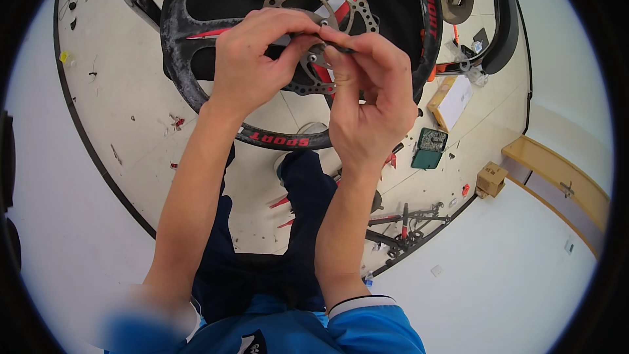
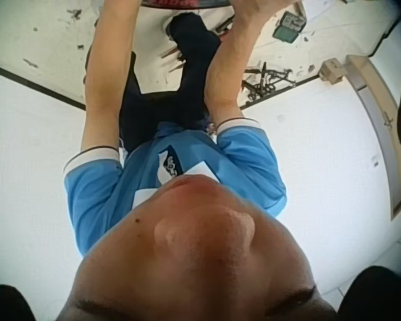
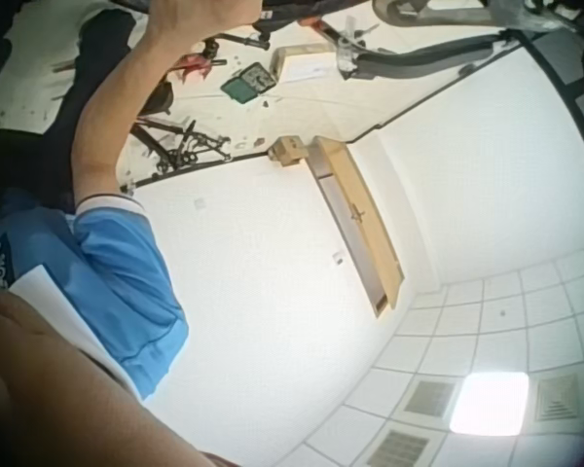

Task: The person is assembling a bicycle wheel by hand. They insert small metal pins into the holes of the brake rotor attached to the wheel hub, then place a washer and a nut over the axle, and tighten it. The person repeats this process for multiple holes around the rotor.

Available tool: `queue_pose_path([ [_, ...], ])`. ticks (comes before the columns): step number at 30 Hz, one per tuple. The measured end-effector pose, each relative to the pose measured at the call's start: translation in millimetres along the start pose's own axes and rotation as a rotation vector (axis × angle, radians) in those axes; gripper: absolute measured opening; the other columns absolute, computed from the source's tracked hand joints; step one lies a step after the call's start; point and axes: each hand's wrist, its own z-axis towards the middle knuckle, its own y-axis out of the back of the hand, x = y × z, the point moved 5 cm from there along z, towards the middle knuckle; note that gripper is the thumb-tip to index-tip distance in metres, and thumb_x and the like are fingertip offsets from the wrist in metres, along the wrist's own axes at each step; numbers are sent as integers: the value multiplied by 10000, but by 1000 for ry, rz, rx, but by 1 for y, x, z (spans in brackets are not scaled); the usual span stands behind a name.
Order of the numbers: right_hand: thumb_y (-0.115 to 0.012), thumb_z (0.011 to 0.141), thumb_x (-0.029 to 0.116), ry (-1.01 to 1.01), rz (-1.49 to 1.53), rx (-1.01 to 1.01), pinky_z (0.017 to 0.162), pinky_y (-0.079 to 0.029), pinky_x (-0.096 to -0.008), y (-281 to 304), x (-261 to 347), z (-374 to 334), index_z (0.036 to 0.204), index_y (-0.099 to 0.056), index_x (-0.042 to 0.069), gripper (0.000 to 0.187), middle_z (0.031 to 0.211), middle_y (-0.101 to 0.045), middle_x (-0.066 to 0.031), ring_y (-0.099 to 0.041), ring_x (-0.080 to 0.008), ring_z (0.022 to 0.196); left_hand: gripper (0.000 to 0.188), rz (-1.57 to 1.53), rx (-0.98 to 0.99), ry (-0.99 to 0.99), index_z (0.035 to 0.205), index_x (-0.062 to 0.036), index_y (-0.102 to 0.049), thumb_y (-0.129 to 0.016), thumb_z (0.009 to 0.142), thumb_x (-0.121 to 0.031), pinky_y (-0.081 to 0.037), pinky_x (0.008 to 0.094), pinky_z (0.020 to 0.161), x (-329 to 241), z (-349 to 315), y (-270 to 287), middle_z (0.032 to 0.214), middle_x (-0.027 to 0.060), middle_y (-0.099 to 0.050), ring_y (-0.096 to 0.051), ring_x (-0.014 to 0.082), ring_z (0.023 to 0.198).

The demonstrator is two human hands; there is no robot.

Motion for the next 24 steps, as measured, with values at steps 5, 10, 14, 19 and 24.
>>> queue_pose_path([
  [5, -578, 997, -62, -25, 66, -40, 814, -657, -367, 0, -1, 0, 1183, -500, -49, 202, 1072, -713, -246, -725, -280, 1029, 173, -5, 25, 8, 913, -68, -752, -802, 764, 5, -553, 285, 754, -1, 1, 0, 921, 30, -770, -728, 197, 841],
  [10, -589, 994, -53, -30, 100, -54, 804, -652, -363, 1, -2, -1, 1222, -500, -51, 245, 1073, -715, -255, -725, -273, 1020, 181, -2, 20, -2, 911, -65, -759, -812, 754, 9, -561, 277, 725, -4, 2, 1, 909, 37, -767, -730, 192, 830],
  [14, -609, 985, -52, -43, 121, -109, 812, -646, -375, -1, 4, -1, 1254, -497, -50, 292, 1044, -729, -268, -738, -270, 975, 195, -25, 33, 2, 917, -63, -763, -820, 744, 6, -568, 273, 703, -5, 2, 2, 908, 53, -766, -730, 193, 819],
  [19, -645, 968, -46, -40, 120, -172, 814, -640, -369, 8, 5, -1, 1223, -538, -64, 277, 1014, -740, -268, -751, -268, 918, 233, -138, 126, 16, 939, -53, -767, -807, 719, 16, -563, 273, 710, -12, 6, 9, 903, 78, -755, -722, 203, 823],
  [24, -652, 962, -39, -129, 104, -149, 779, -639, -351, 19, -2, -4, 1167, -603, -81, 215, 1010, -748, -235, -753, -265, 902, 251, -129, 157, -3, 941, -34, -760, -698, 710, 42, -553, 278, 726, -12, 10, 23, 885, 85, -736, -700, 215, 831],
])
